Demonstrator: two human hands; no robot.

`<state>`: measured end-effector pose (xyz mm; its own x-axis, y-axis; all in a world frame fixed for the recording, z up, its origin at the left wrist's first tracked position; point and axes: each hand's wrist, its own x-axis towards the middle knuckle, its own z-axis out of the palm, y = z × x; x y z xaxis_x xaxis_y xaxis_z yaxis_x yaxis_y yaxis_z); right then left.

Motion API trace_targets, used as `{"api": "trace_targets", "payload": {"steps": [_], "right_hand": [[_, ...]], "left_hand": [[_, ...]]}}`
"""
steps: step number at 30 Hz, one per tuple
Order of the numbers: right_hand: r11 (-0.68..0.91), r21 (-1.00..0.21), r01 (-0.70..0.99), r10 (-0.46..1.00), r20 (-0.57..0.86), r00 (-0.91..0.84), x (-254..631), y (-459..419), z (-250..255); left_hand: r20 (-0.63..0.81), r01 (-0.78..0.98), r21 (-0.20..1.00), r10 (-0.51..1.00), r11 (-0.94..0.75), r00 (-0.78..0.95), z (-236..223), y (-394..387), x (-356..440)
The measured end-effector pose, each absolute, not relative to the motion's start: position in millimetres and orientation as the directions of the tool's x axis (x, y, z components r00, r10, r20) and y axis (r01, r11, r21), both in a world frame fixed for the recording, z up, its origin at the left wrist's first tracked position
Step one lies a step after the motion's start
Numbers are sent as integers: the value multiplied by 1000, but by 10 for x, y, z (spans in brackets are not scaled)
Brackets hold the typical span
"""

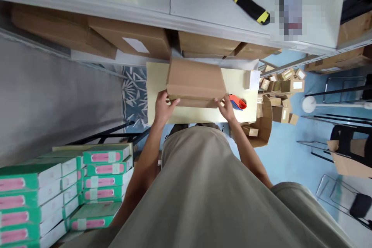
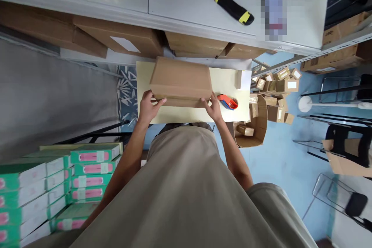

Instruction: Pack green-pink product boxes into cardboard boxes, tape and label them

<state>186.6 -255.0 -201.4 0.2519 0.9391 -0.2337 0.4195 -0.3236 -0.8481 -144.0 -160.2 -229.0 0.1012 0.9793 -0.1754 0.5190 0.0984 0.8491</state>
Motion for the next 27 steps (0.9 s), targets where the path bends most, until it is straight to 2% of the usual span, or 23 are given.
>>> {"api": "trace_targets", "payload": {"steps": [3, 7, 10, 12, 14, 17, 19, 23, 27], "right_hand": [[-370, -845, 387, 924, -292, 246, 1719, -2672, -2247], [-424, -853, 304, 904, -378, 200, 1588, -2845, -2512], [-425, -820, 384, 905, -398, 152, 1691, -2949, -2580], [-447, -723, 527, 894, -381, 236, 1889, -3007, -2590], [-531, -549, 645, 848, -345, 403, 2161, -3061, -2604], [-664, -270, 697, 744, -323, 584, 2589, -3127, -2684], [-668, -169, 725, 729, -345, 591, 2819, -3149, -2785], [-566, -222, 794, 806, -351, 476, 3090, -3122, -3050], [-551, -255, 795, 811, -388, 438, 3226, -3057, -3273]], "left_hand": [[-255, 565, 804, 966, 183, 49, -2506, -1614, -1511], [-493, 546, 734, 870, 405, 18, -2769, -1789, -1496], [-574, 481, 715, 818, 507, -8, -2879, -1963, -1453], [-603, 473, 689, 796, 548, -44, -2928, -2064, -1421], [-649, 494, 633, 757, 596, -83, -2969, -2152, -1380], [-715, 512, 565, 693, 647, -88, -3014, -2285, -1269], [-740, 505, 556, 670, 660, -61, -3026, -2387, -1148], [-754, 475, 578, 657, 664, -1, -3003, -2601, -797], [-713, 453, 655, 692, 605, 107, -2938, -2768, -389]]}}
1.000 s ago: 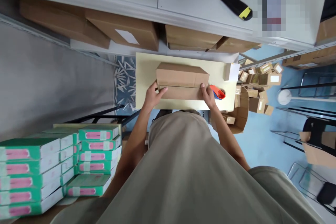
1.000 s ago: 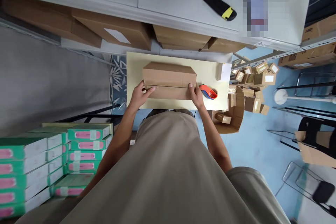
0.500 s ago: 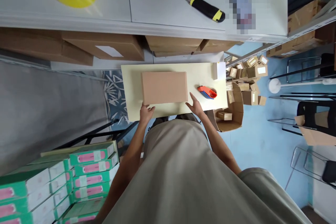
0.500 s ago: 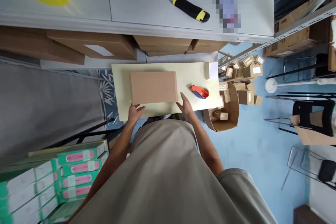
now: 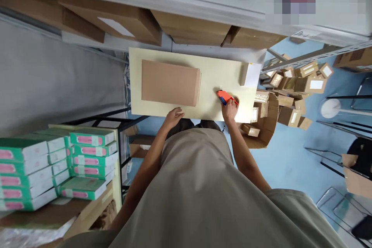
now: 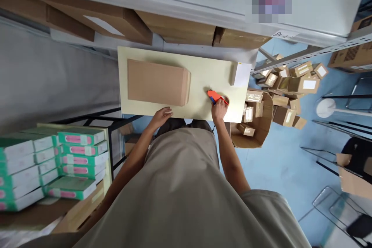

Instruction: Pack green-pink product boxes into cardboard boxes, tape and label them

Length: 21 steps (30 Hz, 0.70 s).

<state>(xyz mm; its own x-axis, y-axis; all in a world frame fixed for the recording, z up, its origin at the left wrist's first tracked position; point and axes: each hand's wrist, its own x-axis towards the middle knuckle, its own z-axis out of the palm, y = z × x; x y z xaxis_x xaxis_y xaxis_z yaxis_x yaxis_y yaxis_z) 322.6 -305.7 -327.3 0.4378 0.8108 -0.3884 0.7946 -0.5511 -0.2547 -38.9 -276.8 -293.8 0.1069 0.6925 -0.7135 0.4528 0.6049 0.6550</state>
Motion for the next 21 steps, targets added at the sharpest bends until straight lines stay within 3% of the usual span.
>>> {"api": "trace_targets", "payload": {"steps": [5, 9, 14, 21], "right_hand": [[-507, -418, 754, 849, -392, 354, 3331, -3110, -3336], [-271, -572, 774, 943, -318, 95, 3330, -3309, -3169], [25, -542, 840, 901, -352, -254, 3203, -3609, -2847], [238, -486, 841, 794, -401, -456, 2955, -3949, -2549]], "left_hand": [[-656, 433, 709, 746, 557, 115, -2811, -2876, -15], [-654, 445, 731, 719, 518, 236, -2689, -2933, 128], [-598, 411, 790, 723, 456, 346, -2566, -3054, 180], [-351, 496, 865, 799, 77, 489, -2433, -3340, -1]]}}
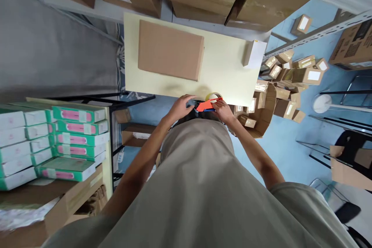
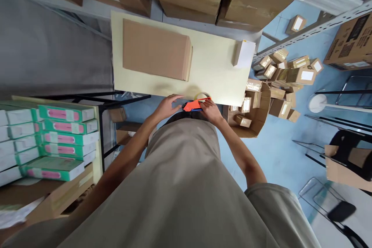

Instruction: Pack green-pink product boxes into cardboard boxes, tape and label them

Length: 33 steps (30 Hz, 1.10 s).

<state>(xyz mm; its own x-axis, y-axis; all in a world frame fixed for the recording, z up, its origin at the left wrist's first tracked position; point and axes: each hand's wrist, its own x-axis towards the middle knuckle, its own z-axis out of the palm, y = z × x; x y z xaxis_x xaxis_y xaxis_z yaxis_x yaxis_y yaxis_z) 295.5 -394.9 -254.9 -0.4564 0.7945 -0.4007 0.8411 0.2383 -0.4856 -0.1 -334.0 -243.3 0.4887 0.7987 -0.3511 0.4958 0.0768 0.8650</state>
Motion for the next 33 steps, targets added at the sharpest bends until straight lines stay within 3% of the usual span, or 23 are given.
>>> {"api": "trace_targets", "payload": {"steps": [4, 13, 18, 24, 30, 33], "right_hand": [[285, -446, 849, 758, -437, -484, 2858, -4114, -2462], [318, -425, 847, 714, -480, -509, 2719, -4339, -2368], [225, -476, 850, 746, -477, -465, 2670, -4357, -2436], [203, -465, 862, 770, -468, -434, 2714, -4342, -2478], [-5, -398, 918, 853, -481, -204, 3276, -4173, -2575], [-77, -454, 888, 898, -418, -136, 3558, -3933, -2719]], "left_hand": [[-331, 542, 841, 787, -4, 520, -2404, -3551, -147], [-267, 531, 847, 877, 15, 401, -2532, -4064, -238], [-238, 580, 815, 920, 16, 310, -2665, -4210, -265], [-201, 569, 822, 924, -21, 326, -2776, -4074, -239], [-97, 600, 800, 992, 29, 81, -3140, -3549, -486], [-61, 578, 816, 996, 16, 60, -3371, -3272, -488]]}}
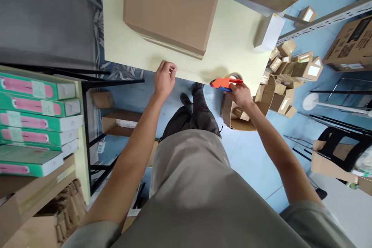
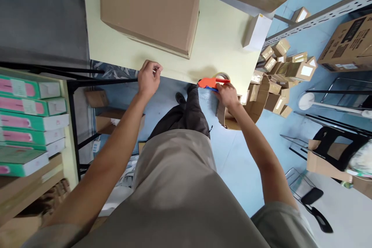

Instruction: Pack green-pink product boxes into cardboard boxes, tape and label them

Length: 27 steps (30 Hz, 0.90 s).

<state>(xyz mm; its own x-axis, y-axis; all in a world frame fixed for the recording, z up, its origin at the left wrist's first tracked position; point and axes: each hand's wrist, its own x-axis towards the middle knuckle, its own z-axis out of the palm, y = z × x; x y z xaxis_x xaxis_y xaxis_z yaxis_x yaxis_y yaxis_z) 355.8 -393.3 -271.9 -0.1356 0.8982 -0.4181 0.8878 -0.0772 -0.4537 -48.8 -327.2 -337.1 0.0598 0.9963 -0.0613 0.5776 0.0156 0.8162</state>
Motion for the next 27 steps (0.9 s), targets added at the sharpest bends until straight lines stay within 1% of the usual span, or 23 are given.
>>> {"api": "trace_targets", "payload": {"steps": [3, 5, 8, 10, 11, 12, 15, 17, 19, 21, 25, 27], "right_hand": [[-132, -551, 824, 950, -308, -53, 3648, -3630, -2909], [-142, -600, 787, 968, -249, -15, 3628, -3448, -3027], [-108, -616, 781, 980, -200, -22, 3568, -3269, -3146], [-58, -572, 818, 980, -190, -63, 3533, -3217, -3171], [-33, -522, 852, 977, -198, -83, 3515, -3208, -3167], [-10, -454, 891, 972, -215, -99, 3496, -3208, -3153], [63, -197, 978, 949, -291, -119, 3417, -3236, -3075], [116, -85, 990, 941, -311, -137, 3353, -3261, -3017], [151, -53, 987, 938, -307, -160, 3292, -3278, -2969], [165, -63, 984, 934, -312, -176, 3242, -3285, -2928], [177, -84, 981, 910, -366, -196, 3191, -3305, -2812], [207, -93, 974, 890, -395, -227, 3166, -3326, -2732]], "left_hand": [[-28, 541, 841, 999, 4, 37, -3589, -3028, -374], [-10, 536, 844, 1000, 7, 4, -3716, -2882, -310], [-26, 502, 863, 998, 50, -55, -3836, -2704, -268], [-59, 440, 893, 994, 96, -97, -3842, -2625, -242], [-79, 390, 912, 988, 125, -131, -3820, -2599, -219], [-104, 322, 934, 978, 158, -178, -3785, -2582, -185], [-215, 58, 967, 914, 249, -343, -3632, -2587, -21], [-282, -69, 958, 870, 278, -404, -3539, -2631, 129], [-314, -129, 949, 850, 287, -422, -3484, -2687, 295], [-343, -157, 939, 837, 305, -427, -3466, -2719, 463], [-421, -142, 906, 816, 398, -397, -3465, -2570, 719], [-401, -115, 915, 847, 386, -350, -3434, -2402, 754]]}}
